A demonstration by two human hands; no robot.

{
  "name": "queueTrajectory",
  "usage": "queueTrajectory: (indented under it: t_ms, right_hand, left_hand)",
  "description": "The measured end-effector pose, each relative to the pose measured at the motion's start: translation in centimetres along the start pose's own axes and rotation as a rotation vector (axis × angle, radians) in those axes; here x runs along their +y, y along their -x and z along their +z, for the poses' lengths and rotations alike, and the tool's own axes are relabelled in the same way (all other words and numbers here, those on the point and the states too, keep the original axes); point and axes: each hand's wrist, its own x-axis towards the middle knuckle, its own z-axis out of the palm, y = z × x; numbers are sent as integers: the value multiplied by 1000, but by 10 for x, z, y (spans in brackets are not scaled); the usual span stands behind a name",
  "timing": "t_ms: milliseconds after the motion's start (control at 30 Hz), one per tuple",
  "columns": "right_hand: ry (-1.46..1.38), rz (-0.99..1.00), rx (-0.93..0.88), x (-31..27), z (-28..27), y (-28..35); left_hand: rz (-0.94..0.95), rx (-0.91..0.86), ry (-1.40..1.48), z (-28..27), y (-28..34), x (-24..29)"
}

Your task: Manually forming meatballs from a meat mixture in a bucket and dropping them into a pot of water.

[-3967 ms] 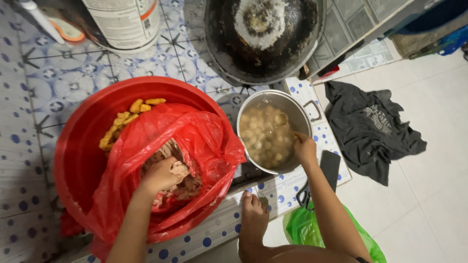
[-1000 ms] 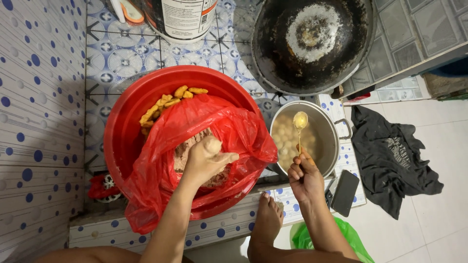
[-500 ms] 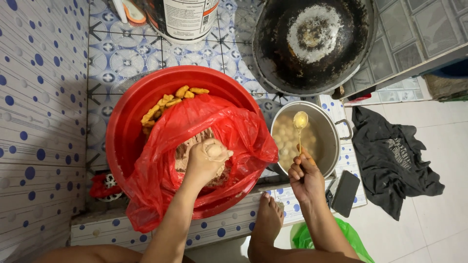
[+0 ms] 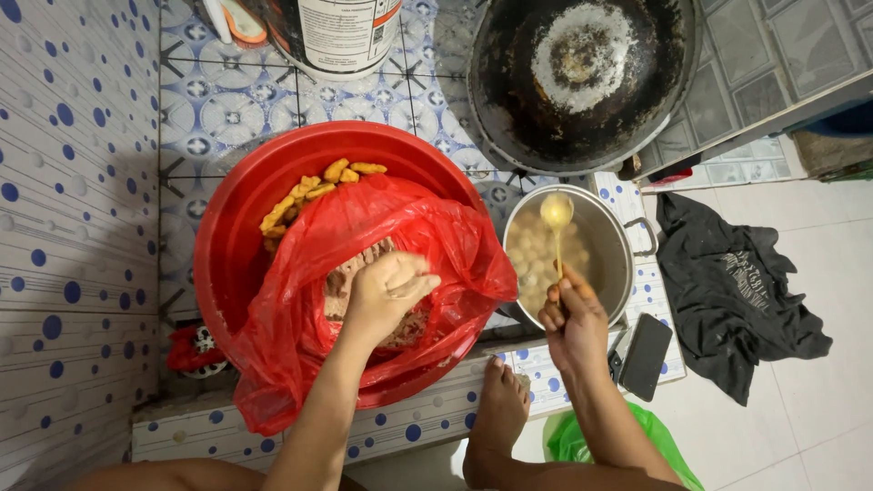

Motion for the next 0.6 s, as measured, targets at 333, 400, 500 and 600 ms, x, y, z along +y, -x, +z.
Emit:
queueTrajectory:
  t_ms: [333, 400, 500, 600]
  right_hand:
    - [1031, -888, -427, -48, 84, 42]
    - [1213, -981, -453, -47, 97, 54]
    - [1242, -921, -463, -46, 103, 65]
    - [1271, -862, -469, -40, 102, 65]
  left_hand:
    - [-3, 27, 60, 3, -14, -25]
    - [30, 76, -129, 3, -16, -30]
    - [-3, 144, -161, 4, -14, -22]
    - [-73, 169, -191, 4, -21, -42]
